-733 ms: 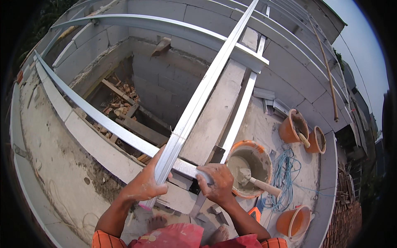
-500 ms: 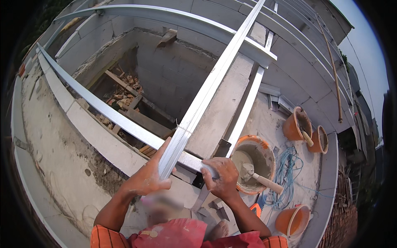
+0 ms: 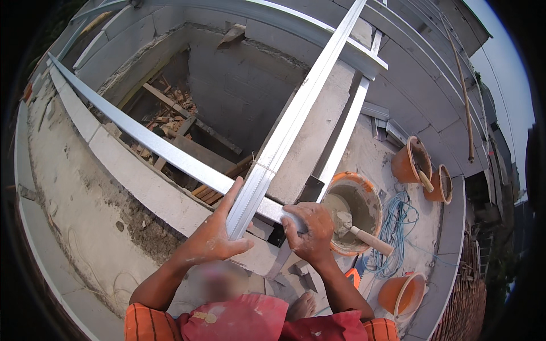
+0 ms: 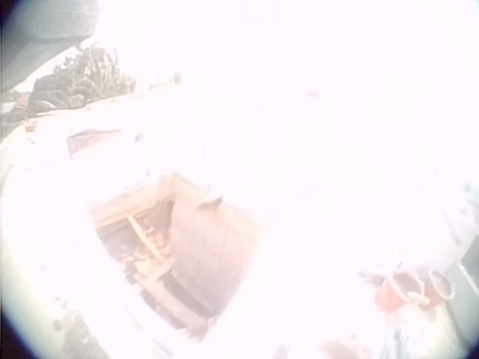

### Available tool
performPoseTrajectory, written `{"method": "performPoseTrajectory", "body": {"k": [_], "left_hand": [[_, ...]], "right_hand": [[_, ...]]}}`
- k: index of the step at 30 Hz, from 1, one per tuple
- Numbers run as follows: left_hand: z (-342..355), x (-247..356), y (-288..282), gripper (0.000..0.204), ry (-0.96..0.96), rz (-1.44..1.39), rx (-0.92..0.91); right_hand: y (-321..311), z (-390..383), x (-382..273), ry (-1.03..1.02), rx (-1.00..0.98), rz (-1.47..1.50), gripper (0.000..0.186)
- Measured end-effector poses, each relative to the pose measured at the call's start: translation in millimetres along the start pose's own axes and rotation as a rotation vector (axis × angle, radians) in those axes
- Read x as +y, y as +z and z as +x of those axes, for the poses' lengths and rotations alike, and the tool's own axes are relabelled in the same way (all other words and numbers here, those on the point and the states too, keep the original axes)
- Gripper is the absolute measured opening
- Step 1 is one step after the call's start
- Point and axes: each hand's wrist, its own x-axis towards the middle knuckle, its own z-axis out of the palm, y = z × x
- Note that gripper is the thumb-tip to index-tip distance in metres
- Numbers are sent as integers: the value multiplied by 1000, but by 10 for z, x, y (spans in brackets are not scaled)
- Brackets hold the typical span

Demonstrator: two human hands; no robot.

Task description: The person measures, saws, and installs lightweight concrete blocks into a metal frame on a rooftop using a trowel and adhesive.

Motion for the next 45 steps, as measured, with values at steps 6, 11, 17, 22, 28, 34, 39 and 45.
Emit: {"method": "performPoseTrajectory", "body": {"k": [6, 11, 17, 22, 28, 34, 39, 45], "left_hand": [[8, -13, -20, 105, 37, -22, -24], [7, 40, -6, 105, 9, 6, -17], [-7, 49, -64, 105, 3, -37, -20], [5, -9, -76, 105, -15, -45, -27], [16, -103, -105, 105, -4, -2, -41], [25, -178, -128, 104, 39, 0, -54], [17, -161, -134, 103, 41, -34, -48], [12, -208, -143, 105, 138, 104, -18]], "right_hand": [[4, 20, 2, 2, -2, -1, 20], [41, -39, 45, 0, 10, 1, 19], [24, -15, 3, 14, -6, -20, 18], [46, -26, 20, 6, 4, -18, 19], [32, 12, 12, -25, -24, -46, 22], [28, -9, -10, -4, -50, -79, 21], [34, -24, 4, 6, -59, -68, 21], [52, -8, -7, 2, -54, -109, 20]]}}
